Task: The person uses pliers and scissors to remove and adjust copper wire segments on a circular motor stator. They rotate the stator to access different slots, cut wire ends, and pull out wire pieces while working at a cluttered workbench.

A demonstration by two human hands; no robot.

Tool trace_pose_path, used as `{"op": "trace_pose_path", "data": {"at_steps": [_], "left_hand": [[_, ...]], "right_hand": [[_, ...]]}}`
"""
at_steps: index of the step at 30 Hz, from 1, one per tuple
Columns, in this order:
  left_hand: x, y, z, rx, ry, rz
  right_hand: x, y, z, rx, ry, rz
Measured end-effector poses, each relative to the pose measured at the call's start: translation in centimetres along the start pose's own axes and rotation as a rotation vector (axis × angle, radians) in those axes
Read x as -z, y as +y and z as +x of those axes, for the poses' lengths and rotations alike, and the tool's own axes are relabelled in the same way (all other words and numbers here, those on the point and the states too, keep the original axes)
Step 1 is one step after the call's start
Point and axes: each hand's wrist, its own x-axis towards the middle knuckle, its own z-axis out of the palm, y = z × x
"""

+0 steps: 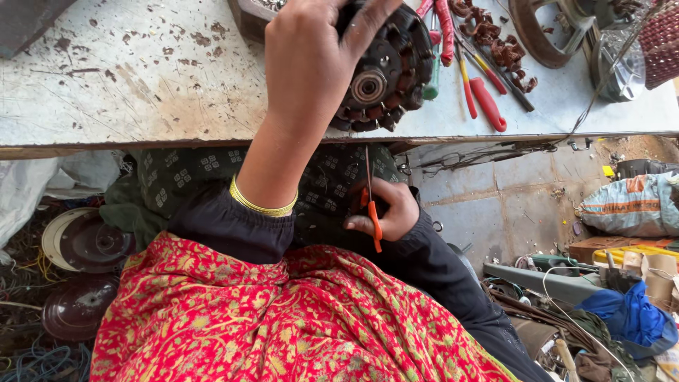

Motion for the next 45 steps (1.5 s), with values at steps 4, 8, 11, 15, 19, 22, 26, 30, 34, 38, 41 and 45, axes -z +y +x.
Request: {"op": "trace_pose_path", "data": {"at_steps": [4,8,11,15,19,22,26,30,34,38,41,45], "left_hand": [[-0.1,-0.4,-0.3,0.046,-0.058,0.029],[0.2,-0.4,-0.1,0.071,-0.067,-0.025],[0.4,0.0,-0.1,0.092,-0.094,-0.070],[0.6,0.0,0.0,0.083,-0.098,-0.123],[0.9,-0.3,0.0,0.160,-0.138,-0.122],[0.9,-0.4,-0.1,0.189,-0.176,-0.102],[1.1,-0.3,-0.1,0.216,-0.190,-0.135],[1.3,-0.1,-0.3,0.236,-0.207,-0.159],[1.2,-0.1,-0.4,0.241,-0.197,-0.185],[1.0,-0.7,-0.6,0.285,-0.192,-0.245],[0.9,-1.1,-0.8,0.273,-0.193,-0.257],[0.9,-1.2,-0.9,0.206,-0.189,-0.256]], "right_hand": [[0.6,0.4,0.7,0.007,-0.002,0.095],[0.8,0.5,1.0,-0.054,-0.031,0.088],[0.8,0.6,0.9,-0.054,-0.029,0.087],[1.0,1.2,0.8,-0.030,-0.024,0.063],[1.2,1.5,0.5,-0.011,-0.035,0.103],[1.3,1.5,0.2,-0.016,-0.033,0.083],[1.5,1.1,0.0,-0.029,-0.046,0.066],[1.6,0.6,-0.3,-0.015,-0.058,0.109],[1.7,0.1,-0.2,-0.015,-0.062,0.074],[1.8,-0.2,0.0,-0.042,-0.054,0.062],[2.0,-0.3,-0.1,-0.027,-0.055,0.074],[2.1,-0.2,0.2,0.048,-0.068,0.091]]}}
